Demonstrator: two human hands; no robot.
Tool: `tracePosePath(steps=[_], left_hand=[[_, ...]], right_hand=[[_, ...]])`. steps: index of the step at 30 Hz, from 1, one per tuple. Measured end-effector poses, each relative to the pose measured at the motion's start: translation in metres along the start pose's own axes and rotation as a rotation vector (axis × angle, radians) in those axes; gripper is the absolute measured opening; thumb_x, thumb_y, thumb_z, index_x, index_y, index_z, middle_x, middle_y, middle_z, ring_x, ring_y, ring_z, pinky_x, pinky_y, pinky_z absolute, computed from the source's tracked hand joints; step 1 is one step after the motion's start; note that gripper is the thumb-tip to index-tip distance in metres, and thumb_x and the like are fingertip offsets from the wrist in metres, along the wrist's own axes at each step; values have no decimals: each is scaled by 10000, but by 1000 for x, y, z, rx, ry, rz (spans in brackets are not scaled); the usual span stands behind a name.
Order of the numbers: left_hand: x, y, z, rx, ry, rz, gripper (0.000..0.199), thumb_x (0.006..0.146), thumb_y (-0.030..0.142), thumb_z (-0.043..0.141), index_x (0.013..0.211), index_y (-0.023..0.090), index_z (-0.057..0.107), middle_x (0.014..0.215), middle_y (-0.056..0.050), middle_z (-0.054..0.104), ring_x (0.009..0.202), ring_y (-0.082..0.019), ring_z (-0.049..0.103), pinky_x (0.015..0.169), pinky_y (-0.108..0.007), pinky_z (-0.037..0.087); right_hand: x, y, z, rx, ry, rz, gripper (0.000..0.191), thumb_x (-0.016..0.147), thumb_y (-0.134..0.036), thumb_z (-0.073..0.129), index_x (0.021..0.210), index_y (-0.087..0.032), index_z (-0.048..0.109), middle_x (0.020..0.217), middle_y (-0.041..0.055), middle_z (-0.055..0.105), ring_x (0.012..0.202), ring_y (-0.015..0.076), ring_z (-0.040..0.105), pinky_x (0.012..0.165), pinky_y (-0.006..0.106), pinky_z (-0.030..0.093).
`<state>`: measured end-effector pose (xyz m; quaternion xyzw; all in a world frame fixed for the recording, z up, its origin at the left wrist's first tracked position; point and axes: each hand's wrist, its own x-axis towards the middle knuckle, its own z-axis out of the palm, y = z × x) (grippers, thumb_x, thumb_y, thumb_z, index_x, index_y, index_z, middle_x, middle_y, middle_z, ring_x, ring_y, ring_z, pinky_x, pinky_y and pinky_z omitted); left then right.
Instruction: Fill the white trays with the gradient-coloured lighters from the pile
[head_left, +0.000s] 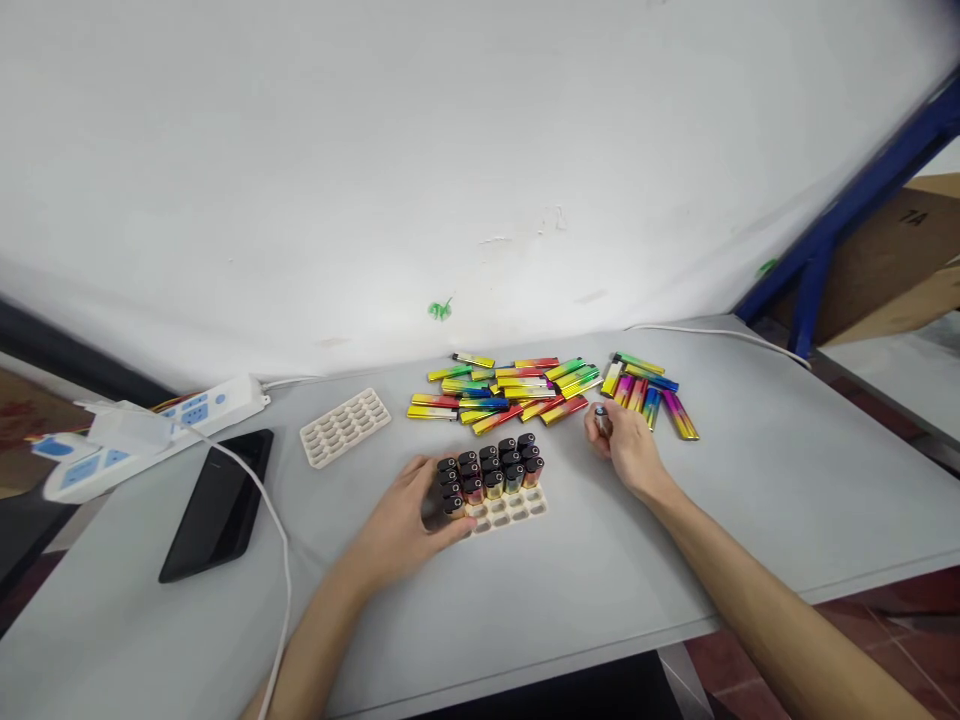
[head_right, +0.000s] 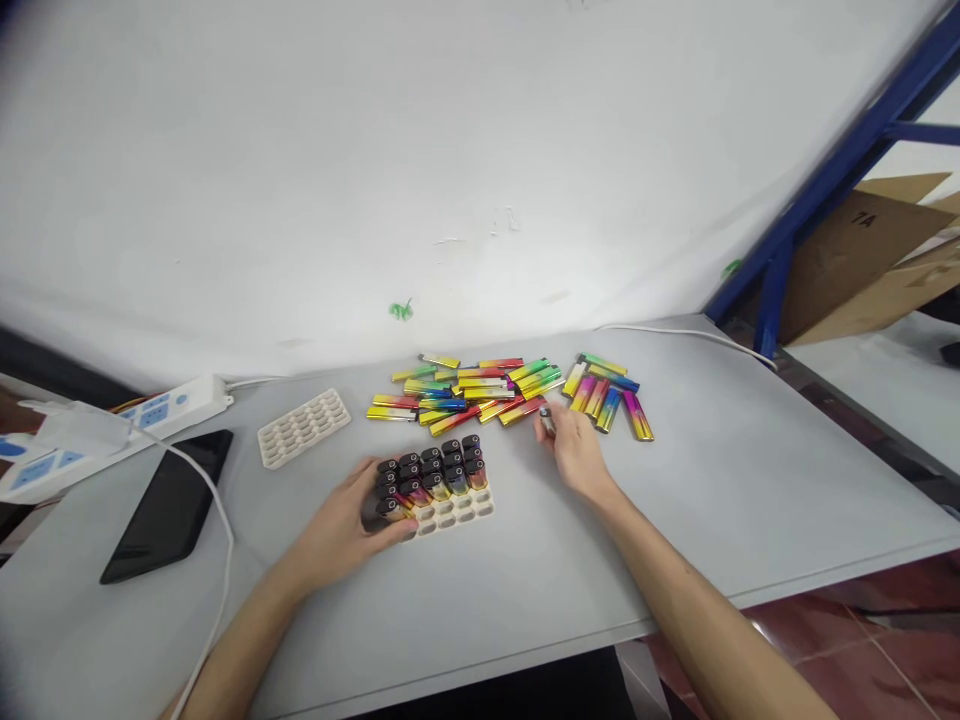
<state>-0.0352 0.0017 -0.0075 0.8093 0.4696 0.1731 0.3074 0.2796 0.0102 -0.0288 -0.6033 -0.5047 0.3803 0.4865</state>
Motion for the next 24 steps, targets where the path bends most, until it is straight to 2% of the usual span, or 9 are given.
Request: tracePosePath(steps=[8,14,18,22,24], left_hand=[[0,0,-1,20,-4,15,649,850,428,669,1425,280,404,1332,-66,557,1266,-267,524,1066,-413,450],[0,-2,1,32,3,14,685,839,447,677,1437,280,389,1355,-65,556,1296,-270,508,1087,-409,434],[0,-4,3,39,-5,-6,730,850,469,660,1472,277,330,1404,-75,519,1335,-270,470,1111,-416,406],[0,-5,5,39,0,6,767,843,494,662,1486,268,308,1420,-87,502,1357,-277,445,1128,-427,385],[0,-5,6,40,4,14,781,845,498,658,1494,261,295,1421,-95,499,1364,-283,435,1132,-436,378]], right_hand=[[-2,-6,4,-92,60,16,622,961,-644,234,598,-209,493,462,-33,330,459,128,280,486,289,251],[-4,-2,0,-76,11,-66,548,989,-544,227,609,-223,455,465,-27,352,462,138,303,490,291,255],[-2,2,0,-70,30,-15,560,983,-568,216,633,-218,477,488,-28,351,470,139,323,487,286,268],[0,1,4,-36,-1,-50,638,980,-608,112,768,-206,559,571,-24,382,517,148,380,504,280,326],[-2,-2,6,-86,-34,-106,582,993,-584,165,845,-202,579,651,-13,435,587,152,432,555,280,374]])
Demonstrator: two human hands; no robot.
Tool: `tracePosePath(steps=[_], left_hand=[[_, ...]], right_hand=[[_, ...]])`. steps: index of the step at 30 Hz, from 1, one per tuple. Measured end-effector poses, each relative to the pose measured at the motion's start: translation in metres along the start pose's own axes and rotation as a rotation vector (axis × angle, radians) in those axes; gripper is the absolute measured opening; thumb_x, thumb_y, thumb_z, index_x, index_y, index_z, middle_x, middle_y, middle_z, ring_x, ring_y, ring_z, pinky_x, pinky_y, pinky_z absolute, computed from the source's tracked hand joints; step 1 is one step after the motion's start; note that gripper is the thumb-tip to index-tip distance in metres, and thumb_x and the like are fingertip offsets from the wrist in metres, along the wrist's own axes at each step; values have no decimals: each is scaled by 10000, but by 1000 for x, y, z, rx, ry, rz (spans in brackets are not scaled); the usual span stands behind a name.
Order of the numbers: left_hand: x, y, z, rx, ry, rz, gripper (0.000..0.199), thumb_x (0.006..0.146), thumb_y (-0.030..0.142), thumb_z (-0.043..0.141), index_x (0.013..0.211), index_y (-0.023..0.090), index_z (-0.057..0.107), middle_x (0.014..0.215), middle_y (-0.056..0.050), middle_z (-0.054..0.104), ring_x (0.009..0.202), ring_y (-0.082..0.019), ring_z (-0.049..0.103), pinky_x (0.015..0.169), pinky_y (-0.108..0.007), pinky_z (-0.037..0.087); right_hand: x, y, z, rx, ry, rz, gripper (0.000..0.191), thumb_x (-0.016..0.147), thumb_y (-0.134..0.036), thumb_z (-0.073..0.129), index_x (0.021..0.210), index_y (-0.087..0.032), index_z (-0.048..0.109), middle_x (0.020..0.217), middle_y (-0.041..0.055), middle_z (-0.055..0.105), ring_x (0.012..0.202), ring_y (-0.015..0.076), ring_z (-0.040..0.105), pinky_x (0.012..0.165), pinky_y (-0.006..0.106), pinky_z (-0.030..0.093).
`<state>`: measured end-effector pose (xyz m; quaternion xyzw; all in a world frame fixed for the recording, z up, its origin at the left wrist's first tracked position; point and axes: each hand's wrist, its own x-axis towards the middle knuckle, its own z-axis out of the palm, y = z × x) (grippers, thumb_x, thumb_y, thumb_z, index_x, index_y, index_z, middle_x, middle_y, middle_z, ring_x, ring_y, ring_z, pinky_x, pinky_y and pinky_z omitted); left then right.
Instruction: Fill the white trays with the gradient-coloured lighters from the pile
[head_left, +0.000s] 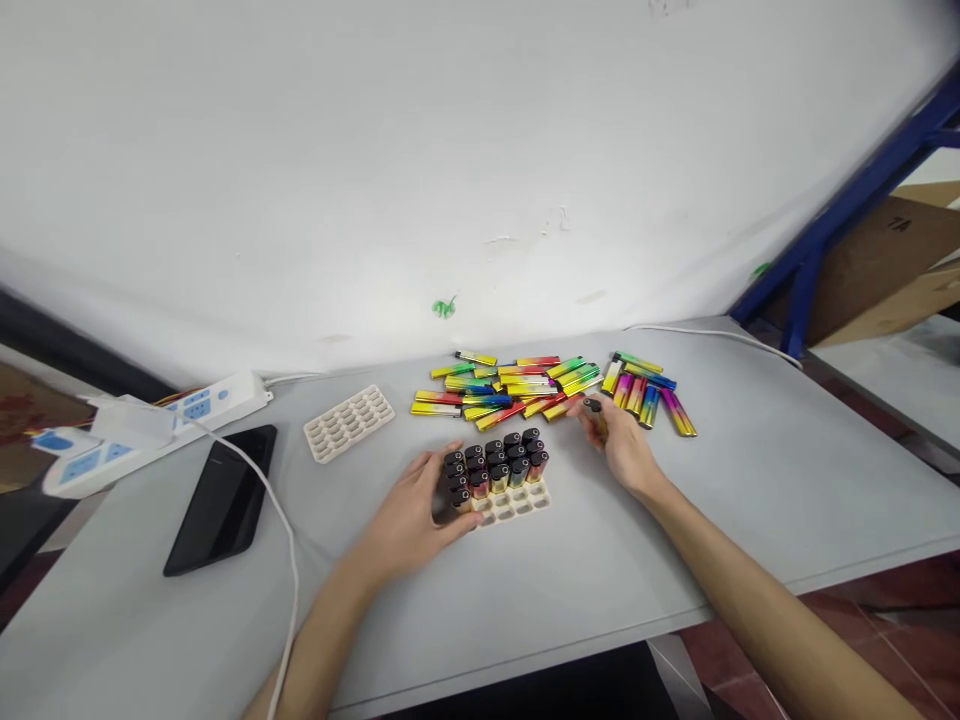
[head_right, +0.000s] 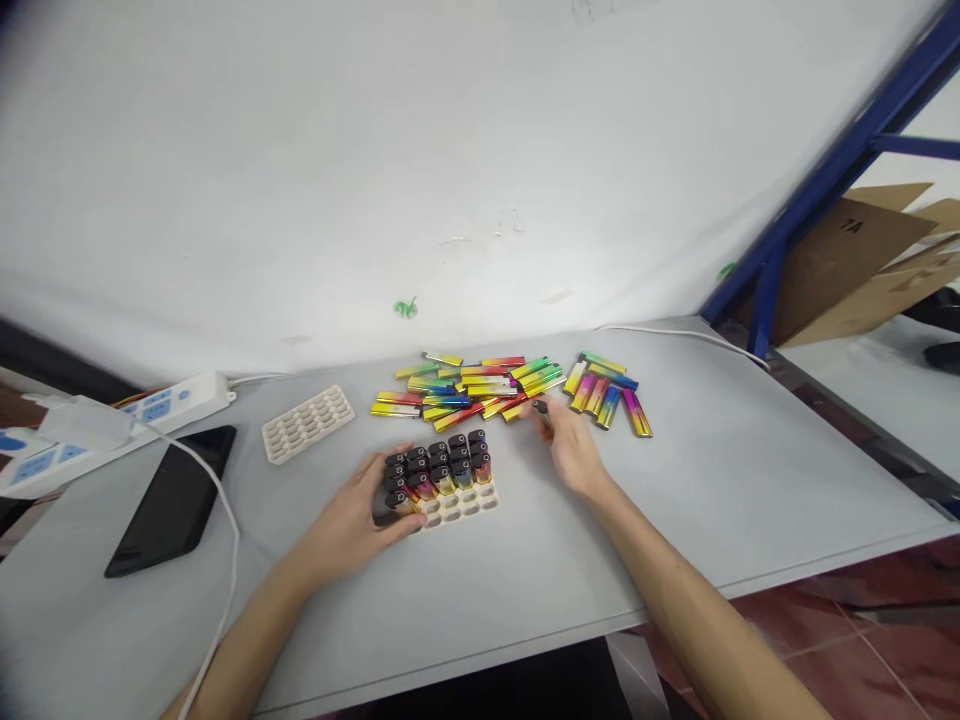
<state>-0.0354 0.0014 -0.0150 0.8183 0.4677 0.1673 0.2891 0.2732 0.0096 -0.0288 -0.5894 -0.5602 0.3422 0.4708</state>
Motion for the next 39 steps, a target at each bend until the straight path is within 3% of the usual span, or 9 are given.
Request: tracePosePath(steps=[6,10,15,20,25,30,39], left_hand=[[0,-2,5,-3,14,-12,838,826,522,674,1511,241,281,1388,-119,519,1345,-309,444,1112,-466,389],[1,-4,7,-1,30,8,874,813,541,680,1523,241,267,1385,-118,515,1337,-307,448,1107,-455,394],[1,-4,7,12,17,10,892,809,529,686,1527,222,255,1378,-123,513,1341,-299,443,1114,-439,390],[1,-5,7,-9,28,31,889,796,508,706,1524,245,268,1398,-117,513,1363,-323,421,1096,-454,404],[1,-4,6,-30,23,43,882,801,540,695,1518,231,283,1382,-132,526,1347,-330,434,1086,-475,405],[2,-2,5,-27,14,16,901,790,564,694,1516,222,283,1371,-129,524,1347,-324,437,1095,-467,403],[2,-4,6,7,16,6,896,805,564,681,1517,221,258,1373,-121,529,1358,-312,425,1106,-449,395]], right_hand=[[-27,-24,-4,-330,-72,-206,255,955,-442,512,888,-213,600,880,46,602,825,186,565,730,309,472],[-57,-53,-11,-480,-34,-343,157,929,-362,590,959,-220,651,908,72,610,807,188,585,604,283,484],[-76,-83,0,-445,-208,-437,148,941,-278,586,1076,-228,620,890,42,642,699,133,606,577,246,509],[-74,-79,33,-433,-264,-492,182,939,-268,593,1112,-213,602,970,51,691,793,148,666,681,272,557],[-72,-74,56,-563,-250,-533,151,951,-259,562,1082,-208,616,947,46,706,745,157,681,648,283,550],[-70,-83,58,-687,-216,-595,123,951,-233,562,1041,-197,638,904,39,701,712,161,673,596,281,509],[-67,-90,51,-797,-269,-642,144,964,-281,554,1019,-195,655,867,37,693,714,178,669,586,290,468]])
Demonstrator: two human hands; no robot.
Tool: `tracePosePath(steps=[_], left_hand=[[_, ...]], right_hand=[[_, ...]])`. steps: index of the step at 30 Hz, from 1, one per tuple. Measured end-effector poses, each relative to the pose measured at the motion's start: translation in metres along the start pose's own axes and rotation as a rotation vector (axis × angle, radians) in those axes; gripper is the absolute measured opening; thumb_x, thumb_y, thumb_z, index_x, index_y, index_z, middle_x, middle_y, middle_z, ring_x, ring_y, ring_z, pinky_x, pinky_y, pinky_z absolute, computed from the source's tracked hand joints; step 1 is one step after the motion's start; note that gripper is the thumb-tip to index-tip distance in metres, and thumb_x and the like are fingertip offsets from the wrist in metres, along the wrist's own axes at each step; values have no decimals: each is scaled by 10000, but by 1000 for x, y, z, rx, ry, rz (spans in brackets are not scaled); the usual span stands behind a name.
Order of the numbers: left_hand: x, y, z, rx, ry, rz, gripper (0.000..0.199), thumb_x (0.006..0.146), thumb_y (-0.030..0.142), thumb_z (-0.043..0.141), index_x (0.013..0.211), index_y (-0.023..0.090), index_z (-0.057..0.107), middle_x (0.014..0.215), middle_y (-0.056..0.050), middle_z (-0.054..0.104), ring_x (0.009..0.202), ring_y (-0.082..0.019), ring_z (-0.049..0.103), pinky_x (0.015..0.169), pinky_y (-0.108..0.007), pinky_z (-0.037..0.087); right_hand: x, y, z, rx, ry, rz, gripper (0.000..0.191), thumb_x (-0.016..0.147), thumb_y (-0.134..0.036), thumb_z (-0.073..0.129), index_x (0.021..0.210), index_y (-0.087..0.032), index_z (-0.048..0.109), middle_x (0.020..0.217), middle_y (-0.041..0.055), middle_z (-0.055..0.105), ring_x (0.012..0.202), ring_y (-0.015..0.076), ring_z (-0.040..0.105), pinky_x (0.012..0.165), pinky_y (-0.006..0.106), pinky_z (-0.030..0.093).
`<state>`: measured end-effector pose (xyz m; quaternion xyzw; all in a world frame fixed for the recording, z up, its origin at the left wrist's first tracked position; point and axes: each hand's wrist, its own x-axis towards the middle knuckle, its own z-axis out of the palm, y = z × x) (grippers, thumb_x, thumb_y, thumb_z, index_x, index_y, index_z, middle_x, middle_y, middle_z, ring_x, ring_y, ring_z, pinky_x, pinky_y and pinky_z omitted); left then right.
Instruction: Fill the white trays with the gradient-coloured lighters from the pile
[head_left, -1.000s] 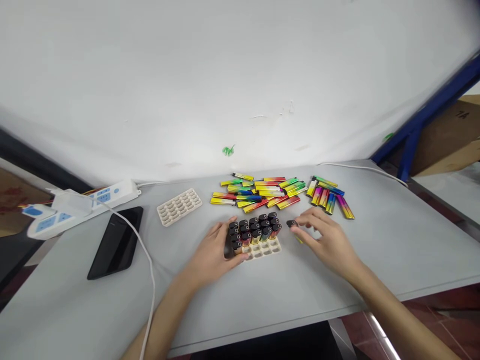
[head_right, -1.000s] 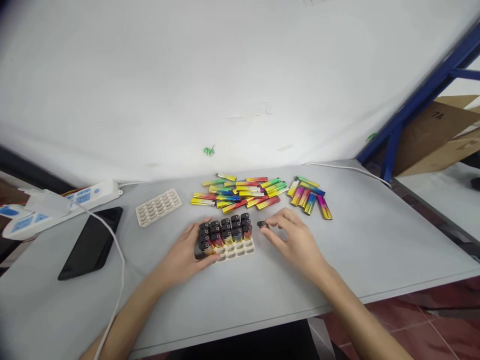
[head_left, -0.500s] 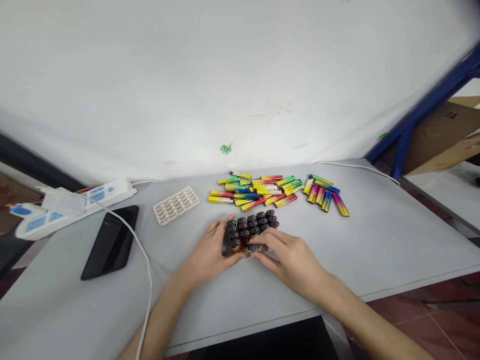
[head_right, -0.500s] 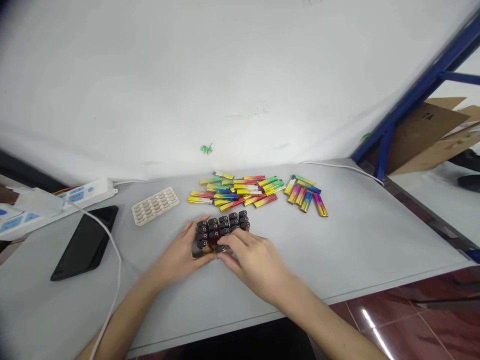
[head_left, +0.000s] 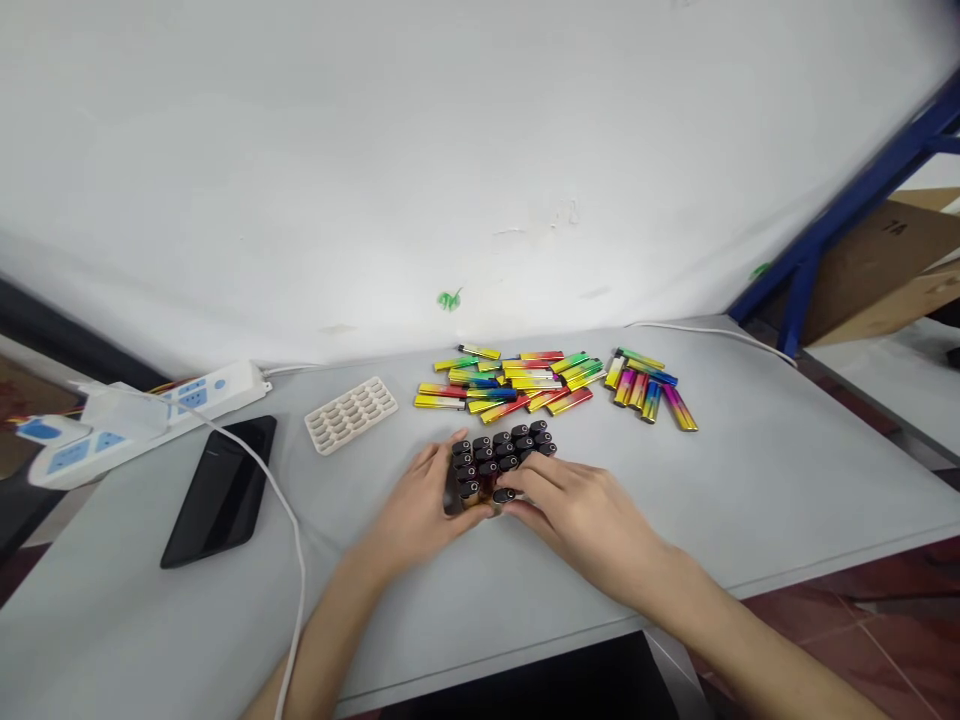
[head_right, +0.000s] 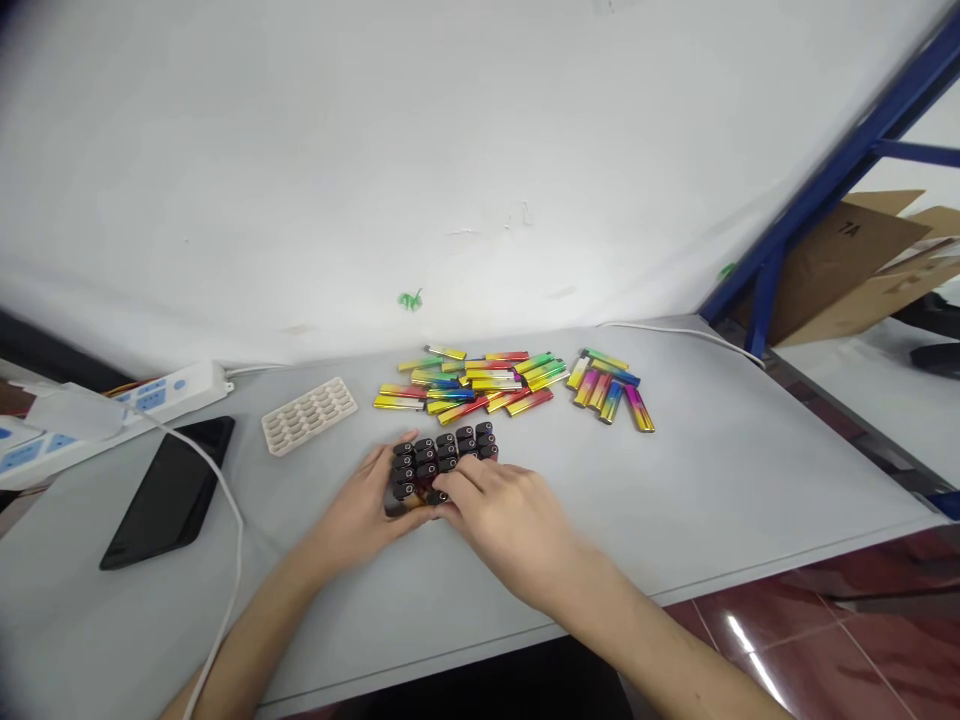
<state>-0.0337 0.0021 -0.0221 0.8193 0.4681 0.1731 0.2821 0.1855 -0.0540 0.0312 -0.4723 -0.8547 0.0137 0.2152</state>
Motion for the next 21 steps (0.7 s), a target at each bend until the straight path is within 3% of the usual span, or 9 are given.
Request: tracePosePath(steps=[7,12,14,17,21], left_hand=[[0,-5,2,-3,19,34,850,835,564,647,1514,238,253,1401,-128,502,1366,-315,427,1093,-455,409],[-1,-4,2,16,25,18,858,820,552,668,1511,260,252,1413,-113,494,1373,-308,421,1111,-453,396],[0,-3,2,26,21,5,861,822,548,666,1514,260,244,1415,-113,490,1375,-306,420,1118,-453,388],[0,-3,2,29,10,-24,844,827,555,655,1513,262,258,1408,-112,495,1373,-307,421,1113,-449,393],[1,-2,2,24,9,-35,846,831,568,644,1518,260,258,1407,-111,495,1376,-305,415,1114,-442,390]], right_hand=[[1,-4,5,42,98,-2,139,950,-244,571,1061,-206,646,841,11,709,686,158,673,579,274,455],[1,10,-9,110,177,34,152,964,-272,546,1031,-202,663,833,6,716,679,129,664,592,253,472],[3,30,-16,118,225,128,175,964,-290,538,1034,-202,673,868,22,731,718,133,670,609,248,483],[7,80,-18,7,340,382,219,960,-337,522,993,-202,691,892,54,732,780,183,666,639,290,490],[0,149,-1,-305,233,597,352,935,-380,535,1146,-144,689,1127,166,675,1086,345,565,878,463,463]])
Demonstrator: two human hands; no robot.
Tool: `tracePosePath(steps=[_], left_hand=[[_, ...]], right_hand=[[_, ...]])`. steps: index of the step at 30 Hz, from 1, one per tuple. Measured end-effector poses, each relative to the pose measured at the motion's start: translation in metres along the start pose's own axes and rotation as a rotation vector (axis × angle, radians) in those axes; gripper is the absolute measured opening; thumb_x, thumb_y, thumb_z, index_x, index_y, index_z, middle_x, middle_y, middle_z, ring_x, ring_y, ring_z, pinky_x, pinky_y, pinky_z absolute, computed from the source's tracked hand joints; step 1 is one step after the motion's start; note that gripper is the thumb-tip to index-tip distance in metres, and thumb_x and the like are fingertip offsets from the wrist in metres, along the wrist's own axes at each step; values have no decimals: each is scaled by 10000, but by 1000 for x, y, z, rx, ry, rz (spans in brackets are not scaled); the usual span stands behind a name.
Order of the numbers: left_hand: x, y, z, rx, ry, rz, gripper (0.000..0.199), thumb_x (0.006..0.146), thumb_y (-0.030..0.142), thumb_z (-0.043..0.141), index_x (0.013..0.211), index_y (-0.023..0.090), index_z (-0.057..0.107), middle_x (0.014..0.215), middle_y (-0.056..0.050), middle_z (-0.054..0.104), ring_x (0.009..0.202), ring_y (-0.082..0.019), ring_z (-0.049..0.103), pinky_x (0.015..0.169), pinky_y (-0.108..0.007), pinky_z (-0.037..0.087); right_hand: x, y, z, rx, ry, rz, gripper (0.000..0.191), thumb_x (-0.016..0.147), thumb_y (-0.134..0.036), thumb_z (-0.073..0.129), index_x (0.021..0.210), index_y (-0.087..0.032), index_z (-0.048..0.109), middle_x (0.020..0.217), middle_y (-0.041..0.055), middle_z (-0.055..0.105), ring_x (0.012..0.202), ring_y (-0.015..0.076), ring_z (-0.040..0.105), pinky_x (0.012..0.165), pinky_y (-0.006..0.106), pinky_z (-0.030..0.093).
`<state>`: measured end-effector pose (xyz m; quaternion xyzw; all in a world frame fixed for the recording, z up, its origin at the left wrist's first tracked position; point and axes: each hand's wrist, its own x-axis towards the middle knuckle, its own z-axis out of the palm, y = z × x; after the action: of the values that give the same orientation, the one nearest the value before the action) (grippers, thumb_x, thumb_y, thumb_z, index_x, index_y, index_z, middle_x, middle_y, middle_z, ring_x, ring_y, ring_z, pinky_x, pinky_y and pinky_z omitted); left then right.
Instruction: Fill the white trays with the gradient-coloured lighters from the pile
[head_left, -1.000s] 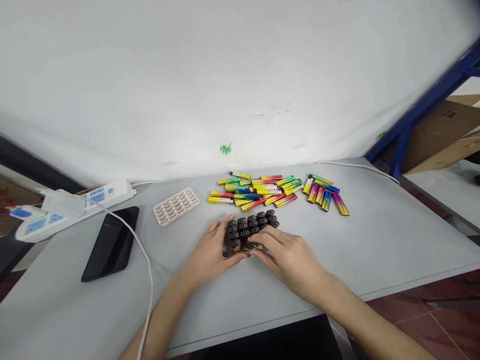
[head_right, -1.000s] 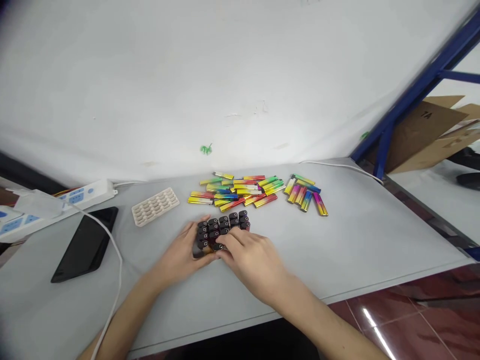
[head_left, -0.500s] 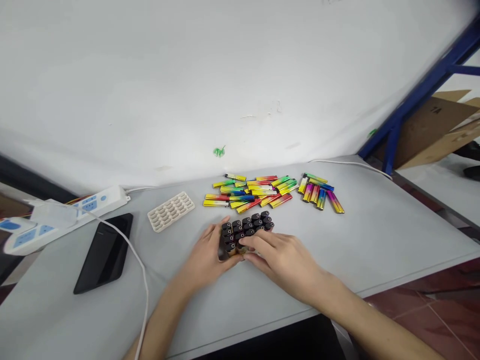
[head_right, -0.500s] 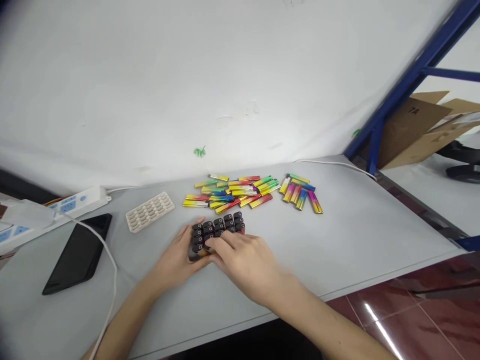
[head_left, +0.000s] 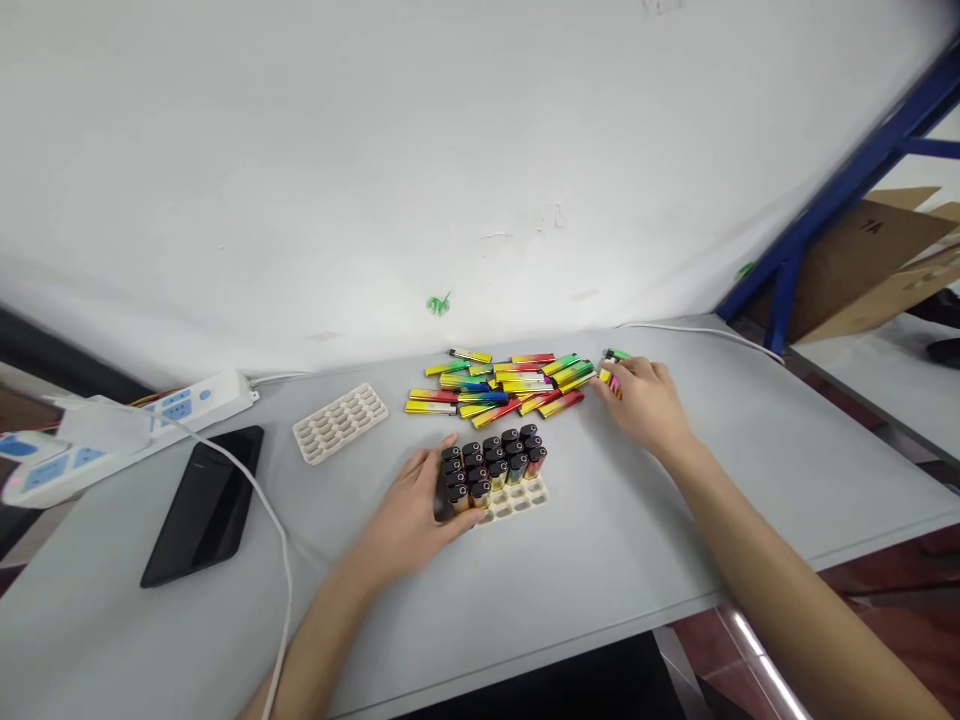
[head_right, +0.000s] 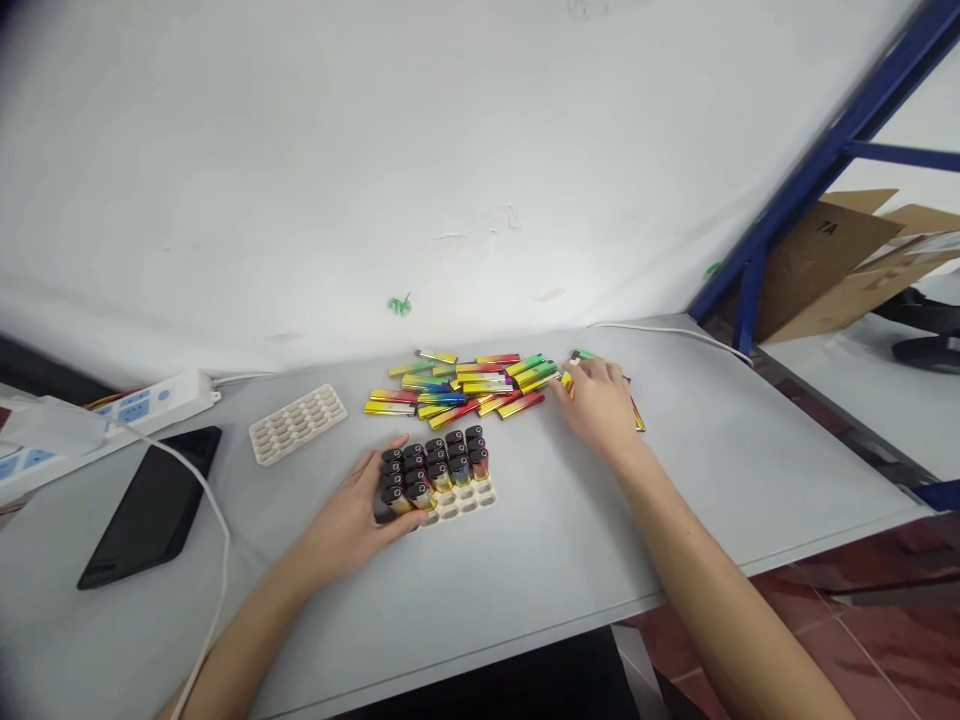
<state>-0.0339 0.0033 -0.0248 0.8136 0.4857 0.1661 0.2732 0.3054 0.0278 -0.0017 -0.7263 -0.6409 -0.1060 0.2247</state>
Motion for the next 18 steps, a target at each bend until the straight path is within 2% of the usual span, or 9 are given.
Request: tracePosePath(steps=[2,5,10,14,18], left_hand=[[0,1,0,-2,-2,-1,867,826,575,648,1527,263,245,1411,-108,494,1378,-302,412,1116,-438,388],[0,2,-1,2,-15,0,875,823,578,651,1529,270,236,1426,-100,482,1388,-292,399,1125,-430,383],[0,3,-3,23,-32,-26,860,830,561,650,1525,271,235,1441,-92,470,1407,-280,379,1148,-425,363],[0,2,-4,15,-32,-27,879,819,555,666,1532,282,230,1444,-88,472,1398,-283,399,1142,-424,375],[1,0,-4,17,-35,-27,892,808,566,674,1532,287,234,1447,-91,471,1397,-295,400,1136,-439,385]], right_hand=[[-1,17,15,-94,-63,63,364,940,-424,510,1114,-175,709,1196,164,643,1127,380,519,911,514,431],[-11,26,25,-119,-58,105,334,934,-444,511,1081,-218,707,1202,135,627,1110,363,507,904,499,422],[-20,22,25,-113,-30,90,292,884,-478,581,895,-196,660,1078,130,639,1040,334,515,871,453,412],[-20,21,27,-115,-19,29,239,858,-441,617,901,-207,636,1021,105,650,1016,318,509,863,428,385],[-21,18,27,-203,-10,26,193,877,-325,562,965,-186,664,958,112,663,972,310,501,834,412,353]])
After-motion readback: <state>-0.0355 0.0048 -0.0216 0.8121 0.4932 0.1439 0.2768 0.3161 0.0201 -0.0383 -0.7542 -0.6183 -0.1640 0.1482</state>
